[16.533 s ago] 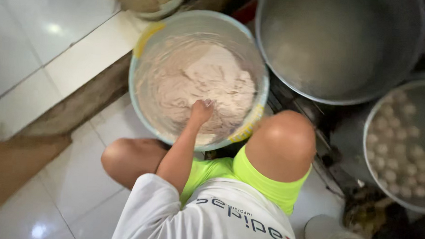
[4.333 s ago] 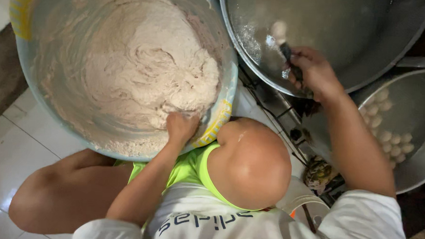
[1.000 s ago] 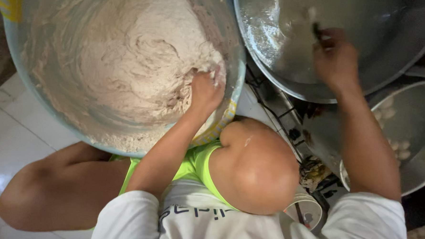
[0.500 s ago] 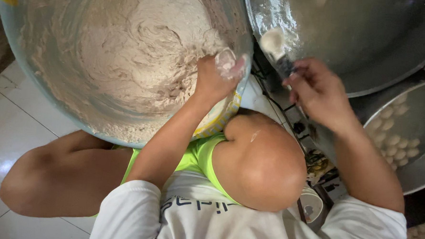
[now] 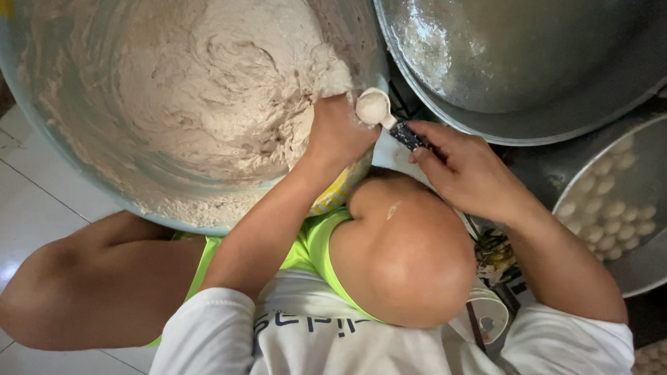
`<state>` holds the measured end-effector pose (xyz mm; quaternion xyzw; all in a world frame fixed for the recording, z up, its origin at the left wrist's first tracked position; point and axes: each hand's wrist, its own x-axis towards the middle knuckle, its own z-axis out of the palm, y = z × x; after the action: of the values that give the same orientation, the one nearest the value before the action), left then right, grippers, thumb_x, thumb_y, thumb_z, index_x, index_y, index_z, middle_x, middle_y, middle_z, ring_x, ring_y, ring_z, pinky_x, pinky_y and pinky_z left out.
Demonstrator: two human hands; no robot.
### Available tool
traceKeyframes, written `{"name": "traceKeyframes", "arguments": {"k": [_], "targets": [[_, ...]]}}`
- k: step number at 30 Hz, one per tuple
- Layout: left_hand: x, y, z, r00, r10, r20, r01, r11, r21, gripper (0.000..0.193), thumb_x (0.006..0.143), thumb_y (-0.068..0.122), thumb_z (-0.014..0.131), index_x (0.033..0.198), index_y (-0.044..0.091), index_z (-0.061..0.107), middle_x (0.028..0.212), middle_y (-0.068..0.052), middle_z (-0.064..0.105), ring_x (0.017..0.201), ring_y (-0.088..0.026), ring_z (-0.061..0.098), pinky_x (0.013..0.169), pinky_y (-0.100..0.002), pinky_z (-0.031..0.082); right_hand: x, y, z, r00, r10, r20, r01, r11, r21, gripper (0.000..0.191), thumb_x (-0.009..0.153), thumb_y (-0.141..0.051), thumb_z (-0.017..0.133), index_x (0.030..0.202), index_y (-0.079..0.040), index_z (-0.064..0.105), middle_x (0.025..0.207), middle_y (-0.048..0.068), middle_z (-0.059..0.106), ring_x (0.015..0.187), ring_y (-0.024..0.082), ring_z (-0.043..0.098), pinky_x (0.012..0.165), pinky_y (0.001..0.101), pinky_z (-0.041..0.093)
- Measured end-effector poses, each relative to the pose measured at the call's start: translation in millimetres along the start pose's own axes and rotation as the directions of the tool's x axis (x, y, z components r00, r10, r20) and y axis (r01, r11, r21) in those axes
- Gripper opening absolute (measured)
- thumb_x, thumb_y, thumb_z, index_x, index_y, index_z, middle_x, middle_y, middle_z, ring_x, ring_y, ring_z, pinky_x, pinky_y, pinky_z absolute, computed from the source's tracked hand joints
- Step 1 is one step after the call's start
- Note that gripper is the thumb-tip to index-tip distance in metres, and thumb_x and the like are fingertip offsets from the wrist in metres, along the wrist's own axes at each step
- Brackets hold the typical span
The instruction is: The person scoops dough from a large bowl using a spoon and drops small portions into a pot of boiling water. They repeat this process continuously, forming meatballs that cook in the water.
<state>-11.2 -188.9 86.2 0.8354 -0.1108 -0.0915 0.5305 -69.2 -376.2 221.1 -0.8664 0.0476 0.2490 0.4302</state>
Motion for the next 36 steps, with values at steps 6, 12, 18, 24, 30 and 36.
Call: {"name": "traceKeyframes", "arguments": {"k": [6,12,18,24,30,36], "targets": [[6.0,0.5,-7.9,0.993,-0.098,0.069,0.075,0.955,0.287,0.034,0.064,0.023,0.080,0.087,-0.001,0.071,0.081,-0.025,0.071,0.079,-0.045,0.069,0.071,-0.051,0.056,15.0,19.5,1.7,0.948,0.248,0.201,-0.287,0.939,0.191,0.033,0.103,-0.017,0.059,0.132,-0.004,0.066,0.074,0.009,0.059,0.060,0.009,0.050,0.054,0.0276,0.041],[0.8,-16.8,-38.6,0.943,-0.328,-0.050,0.310,0.816,0.488,0.058,0.077,0.059,0.081,0.081,0.001,0.075,0.079,-0.027,0.070,0.074,-0.046,0.068,0.066,-0.054,0.054,21.9,41.0,-6.2,0.982,0.172,0.079,-0.190,0.902,0.389,0.038,0.101,-0.016,0.056,0.136,-0.002,0.058,0.086,-0.003,0.066,0.062,0.005,0.052,0.052,0.0233,0.043],[-10.5,-49.1,-34.2,0.920,-0.391,-0.007,0.371,0.868,0.331,0.071,0.074,0.061,0.081,0.086,-0.008,0.069,0.082,-0.027,0.072,0.079,-0.043,0.071,0.072,-0.048,0.057,58.8,77.1,-26.4,0.926,0.364,-0.103,-0.314,0.892,0.326,0.042,0.102,-0.012,0.057,0.143,-0.004,0.062,0.087,0.015,0.062,0.066,0.017,0.056,0.059,0.0324,0.046],[-14.2,-68.5,-16.7,0.991,-0.129,0.027,0.123,0.981,0.147,0.049,0.083,0.041,0.081,0.099,-0.003,0.067,0.083,-0.025,0.070,0.078,-0.045,0.069,0.069,-0.049,0.055,82.2,108.2,-27.8,0.924,0.169,-0.344,-0.205,0.976,-0.070,0.043,0.098,-0.011,0.064,0.138,-0.003,0.053,0.117,0.020,0.069,0.098,0.033,0.069,0.082,0.0447,0.054],[-4.2,-62.8,5.0,0.997,-0.022,0.078,0.004,0.974,0.226,0.014,0.096,0.021,0.067,0.098,0.009,0.074,0.083,-0.021,0.070,0.079,-0.043,0.067,0.071,-0.051,0.051,78.9,115.4,-36.7,0.919,0.087,-0.384,-0.147,0.981,-0.130,0.035,0.098,-0.010,0.067,0.131,-0.002,0.057,0.118,0.019,0.072,0.099,0.033,0.071,0.082,0.0441,0.054],[-0.5,-30.5,0.3,0.998,0.056,-0.036,-0.051,0.988,0.146,0.023,0.091,0.028,0.077,0.086,0.007,0.067,0.077,-0.017,0.069,0.074,-0.041,0.067,0.068,-0.047,0.054,38.0,81.9,-33.6,0.907,0.163,-0.388,-0.083,0.974,0.213,0.028,0.114,-0.014,0.057,0.139,0.000,0.057,0.101,0.012,0.066,0.085,0.015,0.062,0.073,0.0315,0.050]]}}
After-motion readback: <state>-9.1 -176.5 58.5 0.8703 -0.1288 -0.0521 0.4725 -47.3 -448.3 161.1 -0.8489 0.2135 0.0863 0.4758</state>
